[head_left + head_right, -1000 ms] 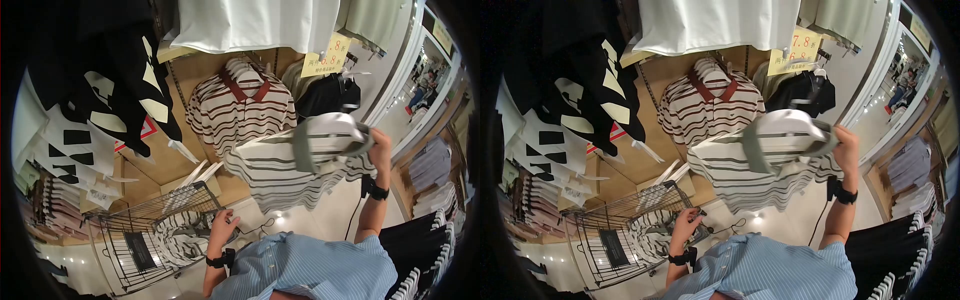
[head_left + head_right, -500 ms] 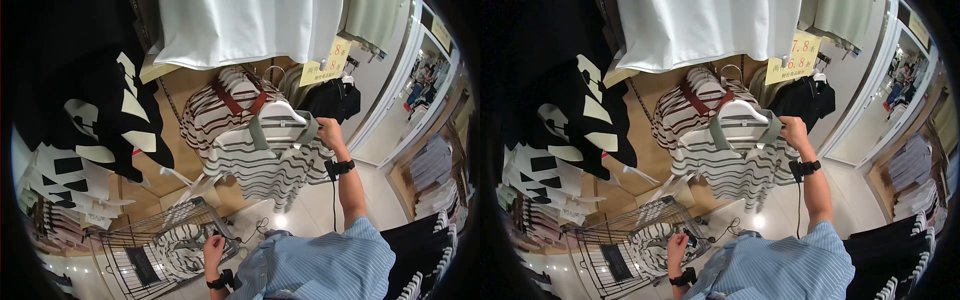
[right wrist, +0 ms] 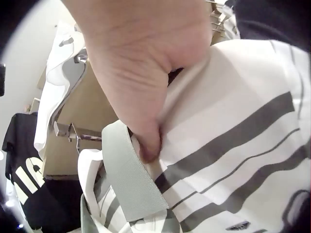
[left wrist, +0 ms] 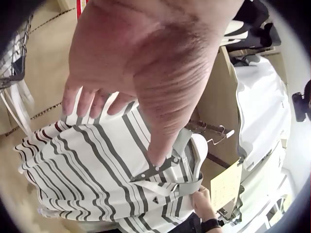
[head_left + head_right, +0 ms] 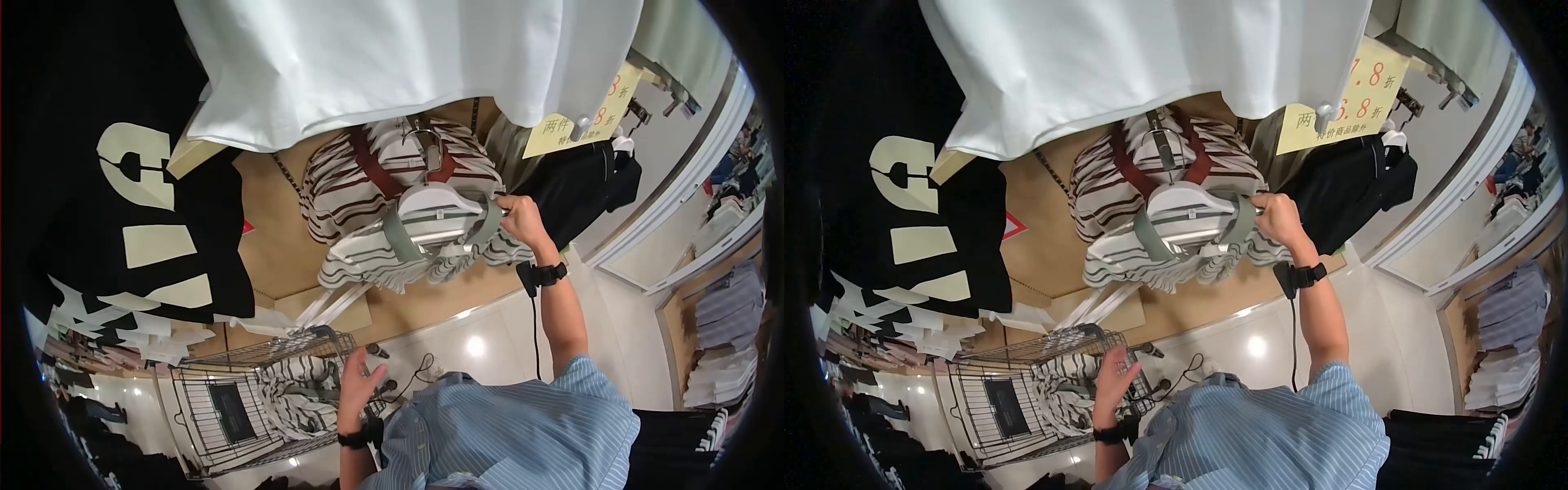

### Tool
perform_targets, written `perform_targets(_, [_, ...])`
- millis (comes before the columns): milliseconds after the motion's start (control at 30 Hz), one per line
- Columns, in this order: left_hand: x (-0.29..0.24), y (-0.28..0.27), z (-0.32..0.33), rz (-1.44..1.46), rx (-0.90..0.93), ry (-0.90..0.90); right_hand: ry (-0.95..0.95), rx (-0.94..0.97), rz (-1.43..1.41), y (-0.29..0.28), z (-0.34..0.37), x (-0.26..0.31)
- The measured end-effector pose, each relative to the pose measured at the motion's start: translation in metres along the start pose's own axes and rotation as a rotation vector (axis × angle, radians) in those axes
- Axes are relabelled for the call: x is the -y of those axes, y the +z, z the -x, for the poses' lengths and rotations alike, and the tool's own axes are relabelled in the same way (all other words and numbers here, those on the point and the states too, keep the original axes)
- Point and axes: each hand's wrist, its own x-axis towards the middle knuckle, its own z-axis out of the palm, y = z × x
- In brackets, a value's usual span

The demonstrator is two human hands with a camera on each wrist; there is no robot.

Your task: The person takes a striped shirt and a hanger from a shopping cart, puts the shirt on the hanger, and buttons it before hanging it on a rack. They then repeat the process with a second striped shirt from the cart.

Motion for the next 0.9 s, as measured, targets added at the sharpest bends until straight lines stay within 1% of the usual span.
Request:
perform_targets(67, [-0.034, 0.008, -0.019, -0.076, 0.044, 0.083, -0.04, -0.008, 0.043, 0.004, -0.006, -0.007])
perform_targets(100, [-0.038, 0.015, -0.034, -0.079, 0.047, 0.118, -0.061, -0.013, 0.065, 0.006, -0.01, -0.01])
perform_targets(167, [-0.037, 0.023, -0.057, -0.097, 0.063, 0.176, -0.166, -0.003, 0.054, 0.009, -0.016, -0.016])
perform_targets(233, [-0.066, 0.026, -0.074, -0.198, 0.058, 0.212, -0.155, 0.042, 0.215, 0.011, -0.021, -0.014])
perform_targets(267, [-0.079, 0.029, -0.084, -0.247, 0.054, 0.234, -0.119, 0.022, 0.258, 0.013, -0.026, -0.012])
perform_targets(333, [-0.087, 0.036, -0.103, -0.284, 0.029, 0.243, -0.018, -0.007, 0.341, 0.023, -0.022, -0.006])
perform_targets(400, [-0.08, 0.044, -0.123, -0.287, 0.014, 0.281, -0.055, -0.288, 0.416, 0.03, -0.012, 0.007])
perform_targets(433, [-0.076, 0.046, -0.128, -0.283, 0.006, 0.269, -0.074, -0.43, 0.454, 0.033, -0.005, 0.015])
perform_targets(467, [-0.074, 0.049, -0.132, -0.278, -0.005, 0.256, -0.032, -0.45, 0.569, 0.033, 0.005, 0.022])
perform_targets(500, [-0.072, 0.053, -0.138, -0.268, -0.018, 0.246, 0.031, -0.529, 0.374, 0.041, 0.015, 0.022])
perform_targets(567, [-0.061, 0.062, -0.135, -0.249, -0.034, 0.217, 0.172, -0.657, -0.026, 0.081, 0.049, 0.017])
perform_targets(633, [-0.054, 0.074, -0.141, -0.252, -0.056, 0.185, 0.666, -0.407, -0.567, 0.139, 0.077, 0.009])
perform_targets(700, [-0.045, 0.086, -0.142, -0.242, -0.081, 0.231, 0.699, -0.165, -0.544, 0.166, 0.076, 0.042])
perform_targets(767, [-0.047, 0.096, -0.141, -0.269, -0.087, 0.277, 0.383, -0.208, -0.872, 0.174, 0.06, 0.059])
perform_targets(867, [-0.065, 0.111, -0.141, -0.222, -0.139, 0.179, 0.684, -0.058, -0.937, 0.219, 0.053, 0.026])
perform_targets(900, [-0.065, 0.115, -0.14, -0.228, -0.17, 0.191, 0.653, -0.032, -0.914, 0.216, 0.059, 0.028])
